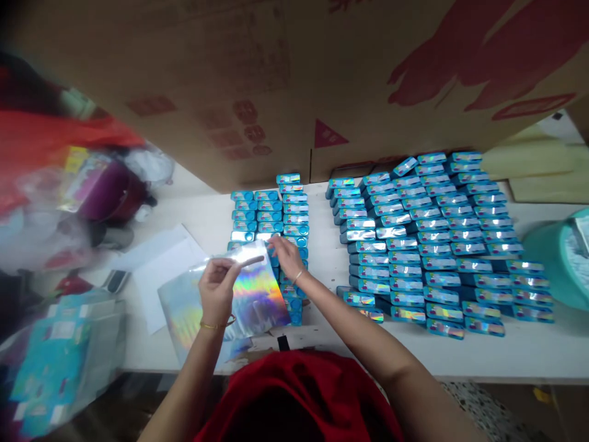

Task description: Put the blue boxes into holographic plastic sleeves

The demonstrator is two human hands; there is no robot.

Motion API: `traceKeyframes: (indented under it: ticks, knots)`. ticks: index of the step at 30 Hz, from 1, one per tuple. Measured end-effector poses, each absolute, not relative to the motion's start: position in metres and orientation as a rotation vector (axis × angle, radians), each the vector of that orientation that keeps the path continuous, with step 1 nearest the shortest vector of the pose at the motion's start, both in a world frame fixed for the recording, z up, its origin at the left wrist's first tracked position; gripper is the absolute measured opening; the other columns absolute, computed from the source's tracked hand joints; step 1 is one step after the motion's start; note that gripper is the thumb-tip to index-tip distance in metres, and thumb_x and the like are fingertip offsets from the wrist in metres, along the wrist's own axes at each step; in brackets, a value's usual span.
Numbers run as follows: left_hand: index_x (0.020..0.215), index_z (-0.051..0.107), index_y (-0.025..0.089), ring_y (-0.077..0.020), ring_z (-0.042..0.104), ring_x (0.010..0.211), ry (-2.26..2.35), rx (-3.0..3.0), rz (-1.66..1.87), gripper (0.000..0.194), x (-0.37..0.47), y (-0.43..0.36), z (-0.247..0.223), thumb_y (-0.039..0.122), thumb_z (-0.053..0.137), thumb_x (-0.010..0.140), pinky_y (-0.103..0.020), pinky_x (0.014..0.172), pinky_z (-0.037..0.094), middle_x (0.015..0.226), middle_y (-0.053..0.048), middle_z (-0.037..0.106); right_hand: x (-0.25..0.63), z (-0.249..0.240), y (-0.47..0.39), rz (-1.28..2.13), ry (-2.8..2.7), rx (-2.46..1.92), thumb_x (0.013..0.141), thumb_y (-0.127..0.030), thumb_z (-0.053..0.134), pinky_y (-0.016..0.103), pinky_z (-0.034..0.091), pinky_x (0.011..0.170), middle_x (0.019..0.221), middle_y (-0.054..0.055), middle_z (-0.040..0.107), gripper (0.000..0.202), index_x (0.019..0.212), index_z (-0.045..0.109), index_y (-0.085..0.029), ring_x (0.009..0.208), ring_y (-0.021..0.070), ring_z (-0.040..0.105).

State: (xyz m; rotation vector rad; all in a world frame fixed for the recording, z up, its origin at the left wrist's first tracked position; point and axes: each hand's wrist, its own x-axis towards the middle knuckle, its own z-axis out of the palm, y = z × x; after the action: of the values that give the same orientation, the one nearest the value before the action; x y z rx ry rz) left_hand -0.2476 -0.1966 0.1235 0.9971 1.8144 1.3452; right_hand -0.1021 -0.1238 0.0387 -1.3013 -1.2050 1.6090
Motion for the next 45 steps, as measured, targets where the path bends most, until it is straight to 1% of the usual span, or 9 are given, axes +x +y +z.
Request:
traceKeyframes:
  ticks: [2, 7, 14, 20, 27, 33, 40, 42, 45]
  knots:
    - [0.072, 0.053, 0.018, -0.0103, 0.054, 0.065, 1.722, 0.770, 1.354, 0.026, -0.238, -0.183, 0.119, 0.033, 0.074, 0.068, -0.024, 0.068, 0.044, 0.067, 0.003, 0.056, -0.087, 0.051, -0.136, 1.760, -1.036, -1.269, 0.086, -0.068, 0.035, 0.024, 0.041, 0.054, 0.084, 0.006, 0.067, 0.059, 0.094, 0.066, -0.018, 0.064, 0.0136, 0.056]
    - [0.067, 0.052, 0.018, -0.0076, 0.049, 0.059, 1.606, 0.591, 1.214, 0.029, -0.211, -0.162, 0.097, 0.032, 0.077, 0.063, -0.021, 0.062, 0.039, 0.061, 0.006, 0.052, -0.062, 0.066, -0.149, 1.674, -0.905, -1.345, 0.070, -0.059, 0.067, 0.025, 0.044, 0.062, 0.069, 0.000, 0.063, 0.042, 0.076, 0.061, -0.019, 0.064, 0.0130, 0.054]
    - [0.071, 0.053, 0.019, -0.0070, 0.045, 0.055, 1.494, 0.461, 1.171, 0.029, -0.182, -0.134, 0.093, 0.029, 0.077, 0.060, -0.020, 0.057, 0.034, 0.056, 0.007, 0.051, -0.031, 0.052, -0.127, 1.610, -0.735, -1.437, 0.078, -0.063, 0.055, 0.022, 0.037, 0.050, 0.077, 0.001, 0.061, 0.046, 0.088, 0.063, -0.019, 0.059, 0.0105, 0.047]
    - [0.067, 0.053, 0.018, -0.0072, 0.043, 0.052, 1.545, 0.556, 1.044, 0.026, -0.169, -0.109, 0.074, 0.030, 0.075, 0.061, -0.021, 0.054, 0.033, 0.055, 0.007, 0.050, -0.025, 0.039, -0.113, 1.433, -0.750, -1.413, 0.073, -0.048, 0.068, 0.025, 0.042, 0.062, 0.066, -0.003, 0.056, 0.031, 0.073, 0.058, -0.019, 0.062, 0.0118, 0.050]
    - [0.069, 0.059, 0.019, -0.0149, 0.054, 0.074, 1.870, 1.212, 0.890, 0.011, -0.168, -0.081, 0.032, 0.027, 0.065, 0.072, -0.029, 0.075, 0.043, 0.074, 0.000, 0.057, -0.019, 0.001, -0.097, 1.059, -1.097, -1.590, 0.083, -0.041, 0.057, 0.026, 0.040, 0.062, 0.067, -0.002, 0.055, 0.024, 0.074, 0.057, -0.019, 0.061, 0.0123, 0.047]
    - [0.072, 0.062, 0.021, -0.0226, 0.053, 0.093, 2.059, 1.553, 0.656, 0.008, -0.164, -0.072, 0.027, 0.027, 0.061, 0.077, -0.039, 0.089, 0.037, 0.090, -0.004, 0.060, -0.016, -0.018, -0.091, 0.957, -1.193, -1.640, 0.085, -0.039, 0.054, 0.026, 0.040, 0.065, 0.069, -0.001, 0.056, 0.023, 0.075, 0.057, -0.019, 0.064, 0.0134, 0.047]
    - [0.069, 0.061, 0.020, -0.0292, 0.051, 0.098, 2.151, 1.630, 0.473, 0.011, -0.158, -0.068, 0.025, 0.027, 0.060, 0.077, -0.045, 0.087, 0.035, 0.097, -0.008, 0.059, -0.017, -0.029, -0.089, 1.032, -1.206, -1.638, 0.086, -0.040, 0.053, 0.027, 0.042, 0.071, 0.072, 0.000, 0.057, 0.024, 0.077, 0.058, -0.019, 0.071, 0.0151, 0.050]
    - [0.078, 0.063, 0.019, -0.0308, 0.050, 0.099, 2.190, 1.671, 0.440, 0.010, -0.158, -0.069, 0.028, 0.030, 0.061, 0.076, -0.045, 0.085, 0.035, 0.098, -0.009, 0.058, -0.019, -0.032, -0.089, 1.076, -1.194, -1.638, 0.086, -0.041, 0.054, 0.027, 0.042, 0.070, 0.072, 0.000, 0.055, 0.023, 0.081, 0.060, -0.019, 0.070, 0.0149, 0.049]
    - [0.102, 0.062, 0.019, -0.0316, 0.049, 0.101, 2.205, 1.771, 0.427, 0.026, -0.162, -0.076, 0.034, 0.031, 0.059, 0.080, -0.044, 0.083, 0.034, 0.106, -0.012, 0.057, -0.022, -0.034, -0.096, 1.107, -1.150, -1.643, 0.087, -0.038, 0.050, 0.027, 0.044, 0.069, 0.077, 0.000, 0.054, 0.031, 0.107, 0.061, -0.017, 0.069, 0.0149, 0.050]
